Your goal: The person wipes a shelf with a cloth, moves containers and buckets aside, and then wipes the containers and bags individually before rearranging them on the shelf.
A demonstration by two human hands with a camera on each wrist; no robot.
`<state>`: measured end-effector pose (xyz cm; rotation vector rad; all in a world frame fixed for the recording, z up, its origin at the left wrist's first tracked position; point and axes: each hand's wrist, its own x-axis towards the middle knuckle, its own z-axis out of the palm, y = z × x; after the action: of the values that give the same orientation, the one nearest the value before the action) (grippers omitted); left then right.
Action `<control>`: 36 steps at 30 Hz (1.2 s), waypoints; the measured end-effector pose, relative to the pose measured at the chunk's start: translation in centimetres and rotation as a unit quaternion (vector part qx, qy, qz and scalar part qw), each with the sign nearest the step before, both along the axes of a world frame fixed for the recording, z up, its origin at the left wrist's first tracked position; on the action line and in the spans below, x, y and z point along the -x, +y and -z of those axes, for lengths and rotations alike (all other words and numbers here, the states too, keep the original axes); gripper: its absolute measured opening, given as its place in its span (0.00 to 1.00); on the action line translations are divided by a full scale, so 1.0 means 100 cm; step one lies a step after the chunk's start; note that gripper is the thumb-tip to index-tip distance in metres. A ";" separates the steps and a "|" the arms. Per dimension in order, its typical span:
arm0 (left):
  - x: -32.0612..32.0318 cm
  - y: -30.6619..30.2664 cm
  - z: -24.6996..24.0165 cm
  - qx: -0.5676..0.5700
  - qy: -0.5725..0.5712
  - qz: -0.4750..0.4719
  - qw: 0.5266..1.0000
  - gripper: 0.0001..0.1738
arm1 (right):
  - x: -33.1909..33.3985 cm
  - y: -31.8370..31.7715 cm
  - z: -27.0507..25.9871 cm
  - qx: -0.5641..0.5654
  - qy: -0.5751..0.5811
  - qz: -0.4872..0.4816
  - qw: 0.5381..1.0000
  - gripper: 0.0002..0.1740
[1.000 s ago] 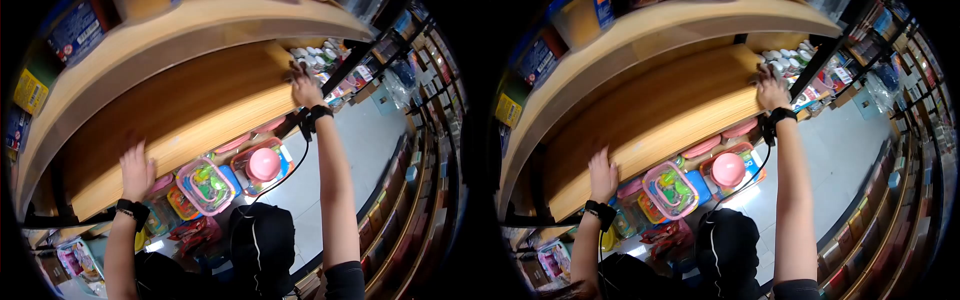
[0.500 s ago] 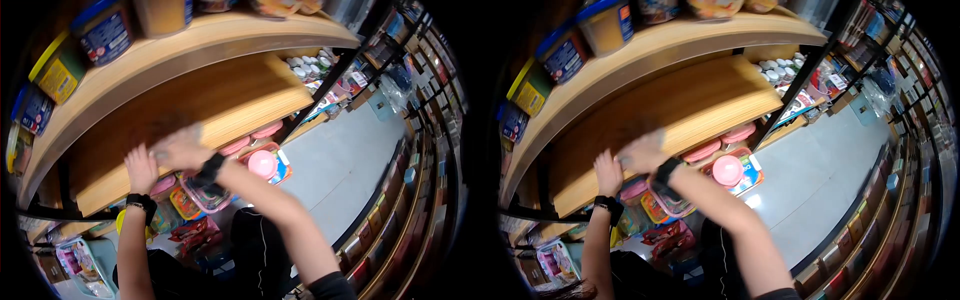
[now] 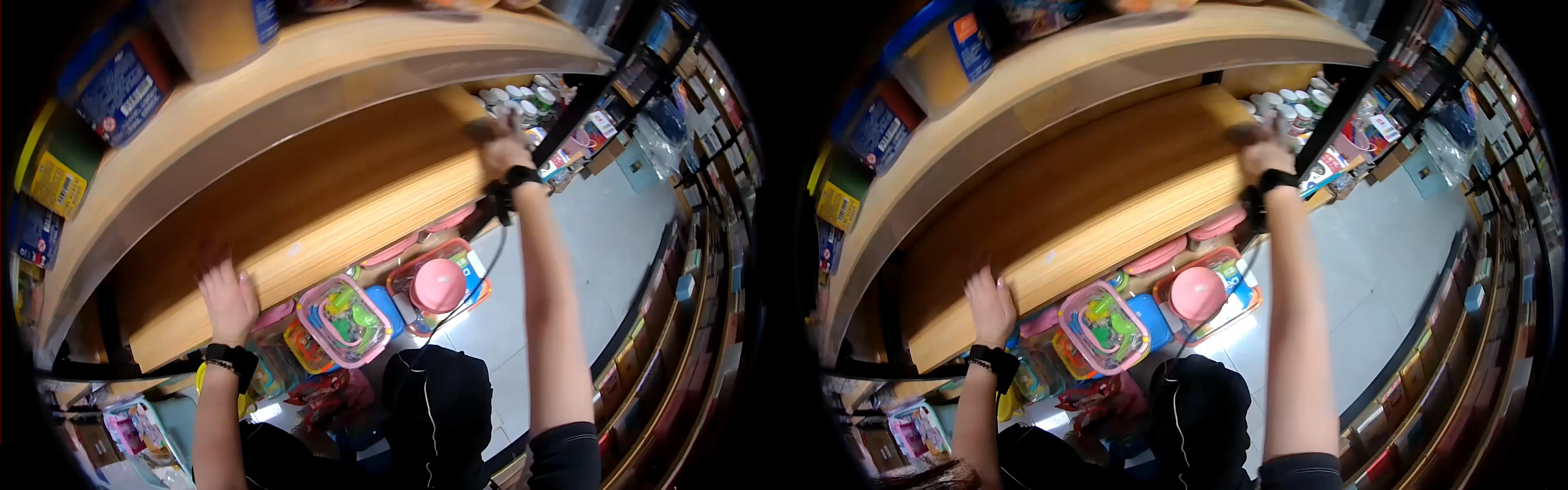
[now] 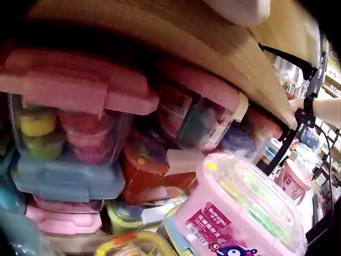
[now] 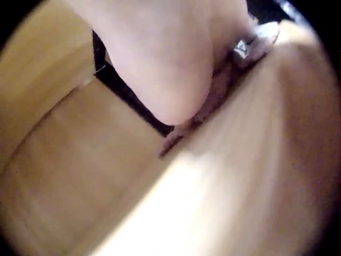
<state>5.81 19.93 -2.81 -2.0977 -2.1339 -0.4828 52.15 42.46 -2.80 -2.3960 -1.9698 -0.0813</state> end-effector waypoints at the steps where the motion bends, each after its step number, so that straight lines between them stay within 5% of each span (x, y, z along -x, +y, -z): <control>1: 0.000 0.001 -0.001 0.007 0.003 -0.001 1.000 0.27 | -0.015 0.005 0.004 0.016 -0.010 0.016 1.000 0.32; 2: 0.000 0.001 0.000 0.016 0.004 0.000 1.000 0.26 | -0.013 0.004 0.004 0.009 0.060 0.027 0.998 0.31; 3: -0.002 0.001 0.002 -0.012 0.018 0.012 1.000 0.26 | -0.024 0.025 0.027 0.007 0.005 0.031 0.999 0.33; 5: -0.002 0.002 0.002 -0.079 0.046 0.037 0.995 0.26 | 0.017 0.006 -0.006 0.087 0.015 0.103 0.991 0.37; 6: -0.001 0.004 0.005 -0.086 0.053 0.033 0.994 0.27 | 0.002 0.044 0.033 0.166 -0.001 0.118 0.979 0.41; 7: -0.001 0.004 0.003 -0.091 0.051 0.038 0.994 0.26 | 0.046 0.009 0.005 0.157 0.022 0.137 0.978 0.38; 9: -0.004 0.004 -0.001 -0.101 0.043 0.049 0.993 0.26 | 0.113 -0.051 -0.044 0.105 -0.123 -0.092 0.982 0.21; 10: -0.005 0.003 -0.001 -0.105 0.045 0.051 0.992 0.26 | 0.132 -0.062 -0.046 0.098 -0.147 -0.161 0.971 0.21; 14: -0.006 0.004 -0.005 -0.130 0.036 0.053 0.989 0.27 | 0.233 -0.116 -0.053 0.221 -0.052 -0.340 0.913 0.23; 16: -0.003 0.005 -0.002 -0.134 0.036 0.048 0.989 0.27 | 0.283 -0.136 -0.030 0.158 0.161 -0.572 0.788 0.29; 21: -0.004 0.004 -0.001 -0.089 0.023 0.011 0.996 0.28 | 0.331 -0.123 -0.041 0.231 0.126 -0.544 0.797 0.31; 22: 0.003 0.004 0.002 0.065 0.008 -0.051 0.997 0.29 | 0.331 -0.101 -0.051 0.303 0.147 -0.524 0.782 0.30; 23: 0.004 0.005 0.005 0.021 0.009 -0.026 0.999 0.29 | 0.306 -0.100 -0.045 0.062 0.133 -0.456 0.878 0.30; 25: 0.003 0.005 0.006 -0.071 0.008 0.018 0.997 0.29 | 0.283 -0.025 0.003 0.032 0.106 -0.367 0.924 0.31; 26: -0.001 0.006 0.002 -0.090 0.012 0.031 0.995 0.28 | 0.241 -0.013 -0.027 0.119 0.109 -0.328 0.931 0.33; 32: -0.004 0.003 -0.003 -0.079 0.105 0.068 0.989 0.24 | 0.044 0.048 -0.006 -0.014 0.037 -0.176 0.984 0.28; 33: -0.002 0.003 -0.001 -0.062 0.100 0.055 0.992 0.24 | 0.024 0.050 -0.001 -0.026 0.005 -0.185 0.982 0.28; 34: -0.001 0.003 0.001 -0.042 0.092 0.041 0.994 0.23 | 0.008 0.053 0.006 -0.001 -0.291 -0.203 0.935 0.29; 36: -0.002 0.003 0.002 -0.063 0.091 0.049 0.993 0.21 | -0.007 0.069 0.026 0.054 -0.434 -0.169 0.883 0.31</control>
<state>6.02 20.21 -3.06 -2.0955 -1.8606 -0.4076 52.88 49.38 -5.36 -2.2103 -2.7453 -1.2552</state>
